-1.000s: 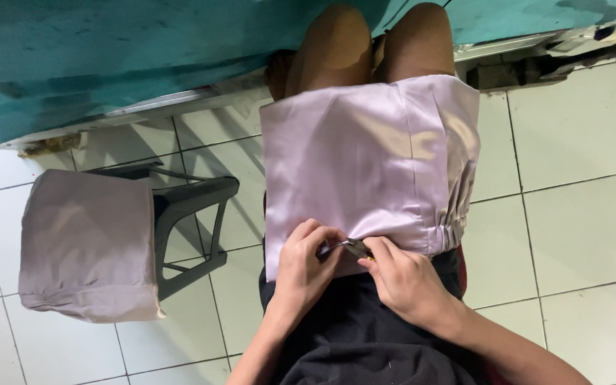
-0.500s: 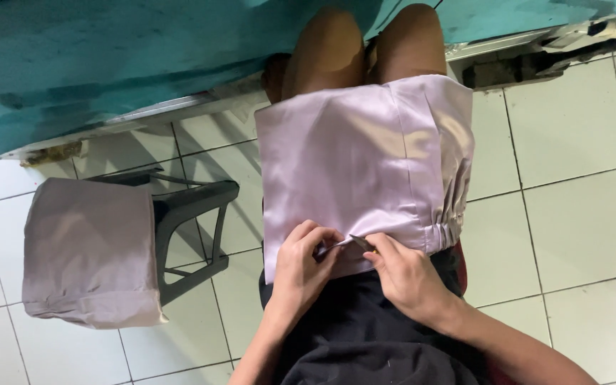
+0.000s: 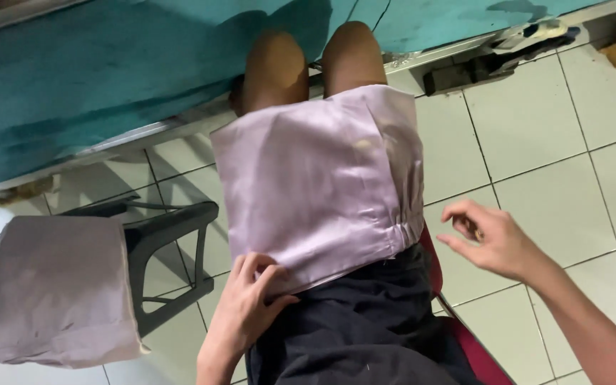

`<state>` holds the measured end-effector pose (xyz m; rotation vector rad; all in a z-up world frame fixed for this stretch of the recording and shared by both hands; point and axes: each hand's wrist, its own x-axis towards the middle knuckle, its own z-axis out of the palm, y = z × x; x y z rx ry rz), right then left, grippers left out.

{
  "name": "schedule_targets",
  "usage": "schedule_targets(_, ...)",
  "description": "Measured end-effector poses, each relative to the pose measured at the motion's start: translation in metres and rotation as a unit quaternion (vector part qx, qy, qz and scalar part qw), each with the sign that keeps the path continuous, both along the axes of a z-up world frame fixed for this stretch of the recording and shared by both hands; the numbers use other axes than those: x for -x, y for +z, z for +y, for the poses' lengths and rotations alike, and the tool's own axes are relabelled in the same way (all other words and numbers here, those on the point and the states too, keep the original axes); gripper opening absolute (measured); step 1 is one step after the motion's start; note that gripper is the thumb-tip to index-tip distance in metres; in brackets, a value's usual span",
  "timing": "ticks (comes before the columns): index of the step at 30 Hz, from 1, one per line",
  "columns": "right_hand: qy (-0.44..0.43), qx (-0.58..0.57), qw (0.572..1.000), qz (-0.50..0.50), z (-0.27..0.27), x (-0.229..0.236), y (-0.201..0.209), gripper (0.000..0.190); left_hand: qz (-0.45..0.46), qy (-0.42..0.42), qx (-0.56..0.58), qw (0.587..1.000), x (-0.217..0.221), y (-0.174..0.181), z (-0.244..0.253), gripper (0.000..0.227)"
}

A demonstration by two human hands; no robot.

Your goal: Inspecting, trimming loose threads, and organizing pink satin skirts on a factory floor.

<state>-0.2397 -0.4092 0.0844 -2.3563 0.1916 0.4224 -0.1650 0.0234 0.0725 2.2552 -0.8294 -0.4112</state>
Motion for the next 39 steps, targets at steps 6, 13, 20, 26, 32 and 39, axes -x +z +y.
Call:
schedule_targets(6,0.121,-0.049,0.976,-0.174,0.03,0.0,-0.019,0.036,-0.095,0.029,0.028,0.995,0.005,0.013,-0.021,0.034)
schedule_targets(13,0.135,-0.077,0.959,-0.236,0.039,-0.01,-0.033,0.041,-0.189,-0.072,0.156,0.967,0.004,0.023,-0.102,0.021)
schedule_targets(20,0.077,-0.118,0.966,-0.217,0.052,-0.009,-0.031,0.032,-0.265,-0.12,0.106,0.951,0.001,0.0,-0.14,0.021)
schedule_targets(26,0.072,-0.101,0.968,-0.219,0.054,-0.005,-0.028,0.027,-0.269,-0.103,0.096,0.953,0.006,-0.015,-0.139,0.022)
schedule_targets(32,0.093,-0.104,0.984,-0.115,0.05,-0.006,-0.005,0.029,-0.227,-0.065,0.149,0.96,0.011,-0.019,-0.143,0.025)
schedule_targets(39,0.087,0.079,0.99,0.08,0.045,0.008,0.013,0.038,-0.089,-0.001,0.18,0.98,0.011,-0.009,-0.152,0.006)
